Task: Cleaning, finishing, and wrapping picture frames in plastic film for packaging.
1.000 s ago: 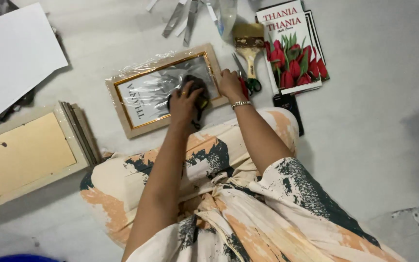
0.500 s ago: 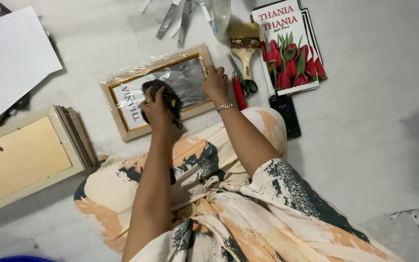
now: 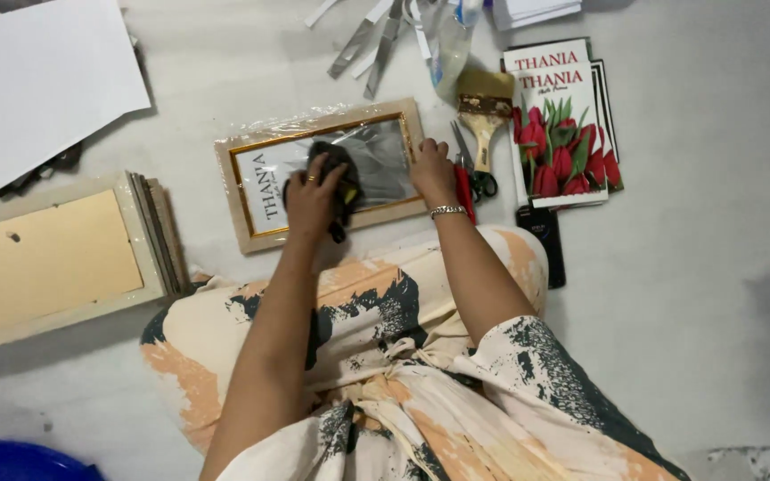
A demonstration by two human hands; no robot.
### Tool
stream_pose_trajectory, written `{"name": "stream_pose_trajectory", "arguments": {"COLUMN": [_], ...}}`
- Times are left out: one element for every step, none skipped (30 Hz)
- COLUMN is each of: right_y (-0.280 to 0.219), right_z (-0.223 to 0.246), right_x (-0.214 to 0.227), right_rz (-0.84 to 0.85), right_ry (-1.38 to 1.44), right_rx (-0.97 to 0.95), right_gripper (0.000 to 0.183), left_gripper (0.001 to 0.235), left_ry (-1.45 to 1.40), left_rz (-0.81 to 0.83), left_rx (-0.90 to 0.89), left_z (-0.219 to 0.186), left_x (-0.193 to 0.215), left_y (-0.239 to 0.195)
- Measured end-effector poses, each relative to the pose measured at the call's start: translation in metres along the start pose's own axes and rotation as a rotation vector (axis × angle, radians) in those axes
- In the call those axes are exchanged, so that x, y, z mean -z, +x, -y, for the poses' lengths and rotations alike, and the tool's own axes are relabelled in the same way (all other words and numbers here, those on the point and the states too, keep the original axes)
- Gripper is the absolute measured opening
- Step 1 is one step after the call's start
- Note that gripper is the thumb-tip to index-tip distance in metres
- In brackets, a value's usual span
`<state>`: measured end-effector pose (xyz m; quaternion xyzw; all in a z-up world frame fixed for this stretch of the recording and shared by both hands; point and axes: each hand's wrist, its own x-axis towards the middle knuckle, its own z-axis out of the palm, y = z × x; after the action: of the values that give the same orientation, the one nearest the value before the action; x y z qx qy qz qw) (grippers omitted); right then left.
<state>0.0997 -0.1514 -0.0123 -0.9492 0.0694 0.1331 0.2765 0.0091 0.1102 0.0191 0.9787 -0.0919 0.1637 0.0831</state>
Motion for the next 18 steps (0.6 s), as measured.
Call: {"name": "stream_pose_trajectory", "arguments": {"right_y": [-0.002,-0.005,-0.007,-0.013,-0.02,-0.026,-0.024,-0.022,-0.022,-0.019,-0.016,-0.012,-0.012,-0.013,-0.014,-0.007,-0.003,0.002], "right_z": [0.005,0.011,0.016,0.023,0.031,0.04,0.041,0.041,0.039,0.036,0.033,0.03,0.031,0.031,0.031,0.025,0.02,0.015], "right_x": [0.005,0.01,0.016,0.024,0.031,0.039,0.04,0.04,0.041,0.039,0.037,0.036,0.038,0.039,0.04,0.036,0.031,0.026], "right_rz": [0.007,0.019,0.031,0.037,0.038,0.039,0.038,0.068,0.098,0.098,0.106,0.115,0.112,0.121,0.131,0.13,0.14,0.15], "right_ry": [-0.007,-0.008,-0.009,-0.015,-0.017,-0.019,-0.02,-0.015,-0.011,-0.013,0.024,0.06,0.058,0.073,0.09,0.088,0.056,0.023], "right_rx": [0.014,-0.009,-0.032,-0.019,-0.015,-0.012,-0.001,-0.025,-0.053,-0.048,-0.079,-0.109,-0.103,-0.129,-0.157,-0.153,-0.138,-0.122], "right_gripper": [0.034,0.035,0.036,0.036,0.04,0.044,0.044,0.051,0.058,0.058,0.054,0.05,0.05,0.048,0.047,0.047,0.049,0.051], "left_gripper": [0.065,0.063,0.062,0.062,0.061,0.06,0.06,0.059,0.058,0.058,0.045,0.034,0.034,0.032,0.032,0.032,0.035,0.038], "left_ry": [0.004,0.044,0.084,0.089,0.085,0.082,0.087,0.024,-0.041,-0.04,-0.092,-0.143,-0.142,-0.142,-0.143,-0.141,-0.144,-0.147], "left_rz": [-0.004,-0.014,-0.023,-0.027,-0.037,-0.047,-0.054,-0.055,-0.054,-0.057,-0.048,-0.039,-0.045,-0.035,-0.021,-0.025,-0.006,0.014], "left_rx": [0.016,0.076,0.134,0.149,0.204,0.259,0.265,0.251,0.235,0.239,0.046,-0.147,-0.145,-0.193,-0.242,-0.24,-0.271,-0.301], "left_z": [0.022,0.043,0.065,0.062,0.063,0.063,0.041,0.019,-0.005,-0.029,-0.054,-0.078,-0.081,-0.084,-0.086,-0.08,-0.074,-0.067], "left_x": [-0.003,-0.006,-0.009,-0.008,-0.006,-0.004,-0.001,0.002,0.005,0.01,0.016,0.021,0.001,-0.02,-0.041,-0.048,-0.055,-0.061], "left_y": [-0.004,-0.009,-0.014,-0.011,-0.008,-0.005,0.002,0.011,0.018,0.018,0.019,0.021,0.019,0.018,0.015,0.024,0.032,0.039]}}
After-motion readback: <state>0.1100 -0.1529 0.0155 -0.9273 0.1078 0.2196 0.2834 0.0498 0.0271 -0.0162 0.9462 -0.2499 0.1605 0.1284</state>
